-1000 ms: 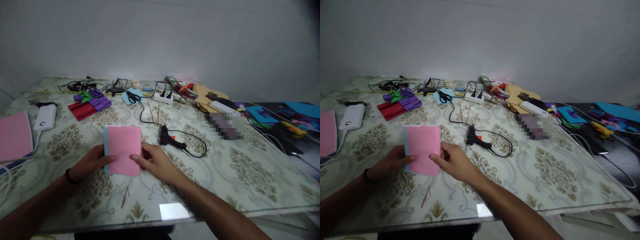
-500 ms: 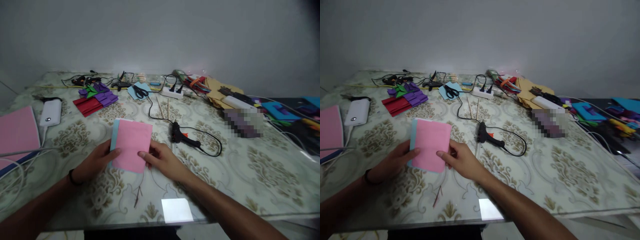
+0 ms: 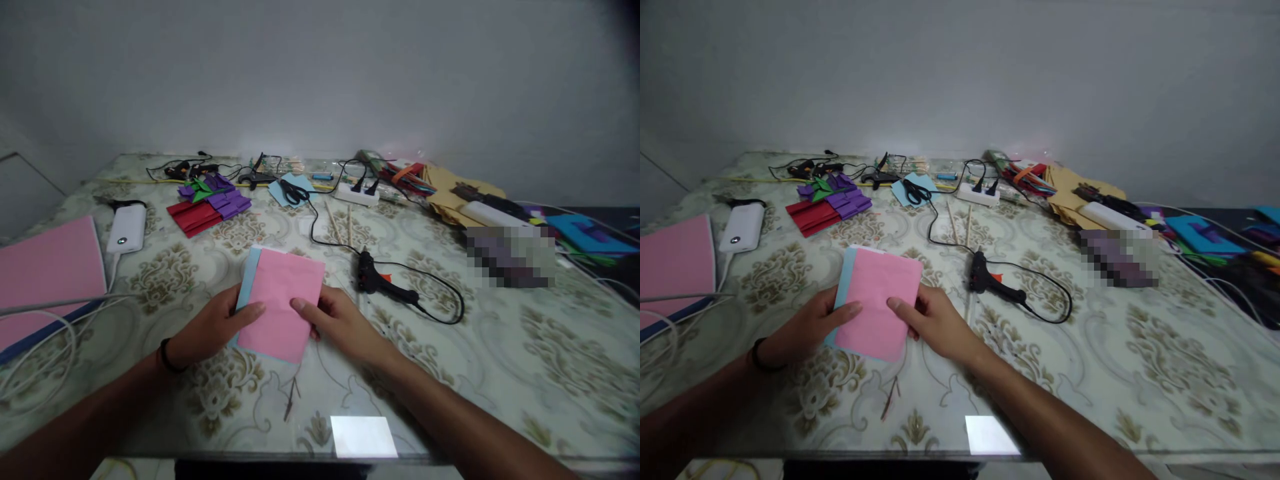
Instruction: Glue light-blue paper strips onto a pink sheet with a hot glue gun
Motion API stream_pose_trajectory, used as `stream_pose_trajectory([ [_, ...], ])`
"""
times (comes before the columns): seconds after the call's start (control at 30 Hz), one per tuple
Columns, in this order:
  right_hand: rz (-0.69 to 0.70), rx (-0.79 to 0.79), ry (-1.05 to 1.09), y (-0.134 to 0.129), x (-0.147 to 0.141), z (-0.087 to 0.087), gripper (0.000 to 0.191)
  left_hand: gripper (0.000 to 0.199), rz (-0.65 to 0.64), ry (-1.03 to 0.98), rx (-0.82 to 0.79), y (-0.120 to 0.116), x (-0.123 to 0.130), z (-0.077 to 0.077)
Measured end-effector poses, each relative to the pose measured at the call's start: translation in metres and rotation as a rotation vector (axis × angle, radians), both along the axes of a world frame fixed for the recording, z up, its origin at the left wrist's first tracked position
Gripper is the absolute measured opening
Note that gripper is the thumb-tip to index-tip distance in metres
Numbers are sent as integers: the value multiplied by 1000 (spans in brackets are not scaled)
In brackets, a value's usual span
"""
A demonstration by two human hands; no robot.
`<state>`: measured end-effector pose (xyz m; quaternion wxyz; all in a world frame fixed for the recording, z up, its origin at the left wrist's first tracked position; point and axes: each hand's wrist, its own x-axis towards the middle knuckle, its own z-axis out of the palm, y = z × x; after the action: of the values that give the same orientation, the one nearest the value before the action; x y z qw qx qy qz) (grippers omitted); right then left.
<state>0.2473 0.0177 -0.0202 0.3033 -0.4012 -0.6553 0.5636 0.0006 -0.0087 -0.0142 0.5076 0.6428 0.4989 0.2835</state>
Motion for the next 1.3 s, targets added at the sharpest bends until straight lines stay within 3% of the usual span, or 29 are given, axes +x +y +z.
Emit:
stream_pose_trajectory([
  [0.27, 67, -67, -14, -6, 6, -5, 42, 49, 55, 83, 95, -2, 8, -2],
  [0.47, 54, -71, 31, -8, 5, -5, 41, 49, 128, 31, 149, -3, 13, -8],
  [0.77, 16, 193, 3, -17, 0, -1, 39, 60, 67, 75, 168, -12, 20, -11],
  [0.9, 30, 355, -8, -18, 1, -8, 31, 42, 31, 148, 312, -8, 12, -14],
  [1.03, -3, 559, 25, -19, 2, -14, 25, 21, -50, 61, 540, -3, 5, -13],
  [1.3, -82, 768, 123, -21, 7, -3, 25, 20, 1, 39, 618, -8, 8, 5],
])
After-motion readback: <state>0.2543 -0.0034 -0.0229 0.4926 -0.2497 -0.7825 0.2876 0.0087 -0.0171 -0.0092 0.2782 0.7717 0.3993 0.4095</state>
